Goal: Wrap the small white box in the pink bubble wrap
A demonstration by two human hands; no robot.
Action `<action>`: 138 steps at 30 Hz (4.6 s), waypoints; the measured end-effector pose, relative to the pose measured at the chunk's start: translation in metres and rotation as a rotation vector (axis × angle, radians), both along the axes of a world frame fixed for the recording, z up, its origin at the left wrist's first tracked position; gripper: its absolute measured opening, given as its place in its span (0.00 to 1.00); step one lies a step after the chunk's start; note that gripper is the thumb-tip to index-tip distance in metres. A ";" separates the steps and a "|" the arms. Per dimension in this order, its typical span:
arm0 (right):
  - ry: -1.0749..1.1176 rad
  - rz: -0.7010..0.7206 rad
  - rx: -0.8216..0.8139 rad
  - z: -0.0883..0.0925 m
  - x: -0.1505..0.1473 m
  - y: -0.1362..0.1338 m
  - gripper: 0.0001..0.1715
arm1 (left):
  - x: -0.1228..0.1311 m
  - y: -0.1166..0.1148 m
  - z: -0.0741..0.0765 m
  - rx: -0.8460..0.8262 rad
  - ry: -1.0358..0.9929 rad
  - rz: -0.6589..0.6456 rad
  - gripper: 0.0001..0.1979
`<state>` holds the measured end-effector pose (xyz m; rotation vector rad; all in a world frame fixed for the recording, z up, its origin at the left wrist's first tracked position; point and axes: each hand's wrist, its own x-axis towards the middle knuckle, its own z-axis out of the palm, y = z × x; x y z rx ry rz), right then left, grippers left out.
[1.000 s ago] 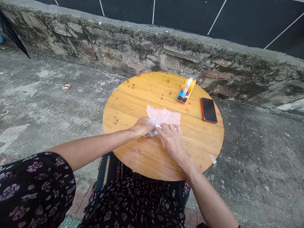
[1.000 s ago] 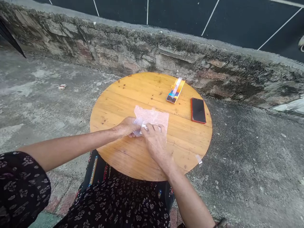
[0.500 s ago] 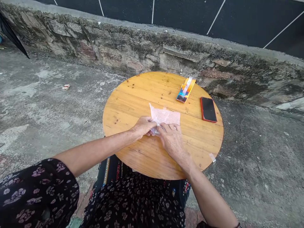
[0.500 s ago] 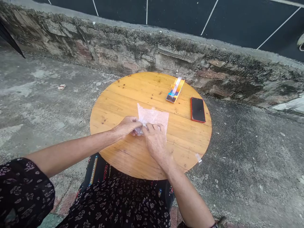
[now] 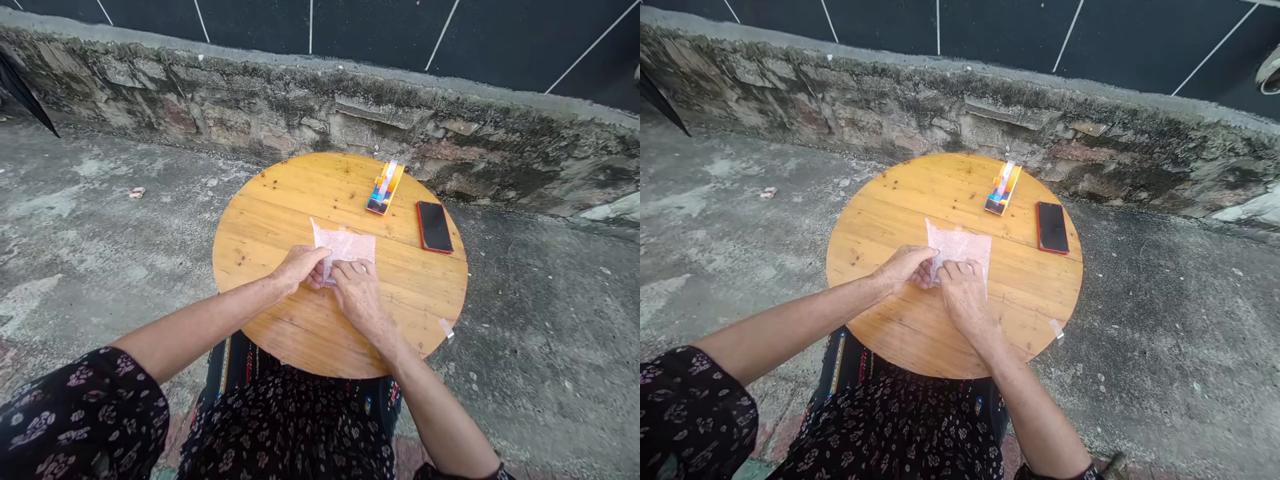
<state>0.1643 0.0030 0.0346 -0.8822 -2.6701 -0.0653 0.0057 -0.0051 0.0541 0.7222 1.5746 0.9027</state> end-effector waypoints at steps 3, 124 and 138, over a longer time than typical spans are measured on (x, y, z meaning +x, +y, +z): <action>0.008 0.003 -0.008 -0.001 0.001 0.000 0.08 | -0.001 0.002 0.001 -0.016 0.005 -0.014 0.13; 0.824 -0.696 -0.850 -0.025 0.029 -0.017 0.13 | 0.003 -0.028 -0.037 1.139 1.033 -0.527 0.08; 0.886 -0.561 -0.703 -0.019 0.010 -0.023 0.13 | -0.001 -0.028 -0.038 1.154 1.192 -0.559 0.09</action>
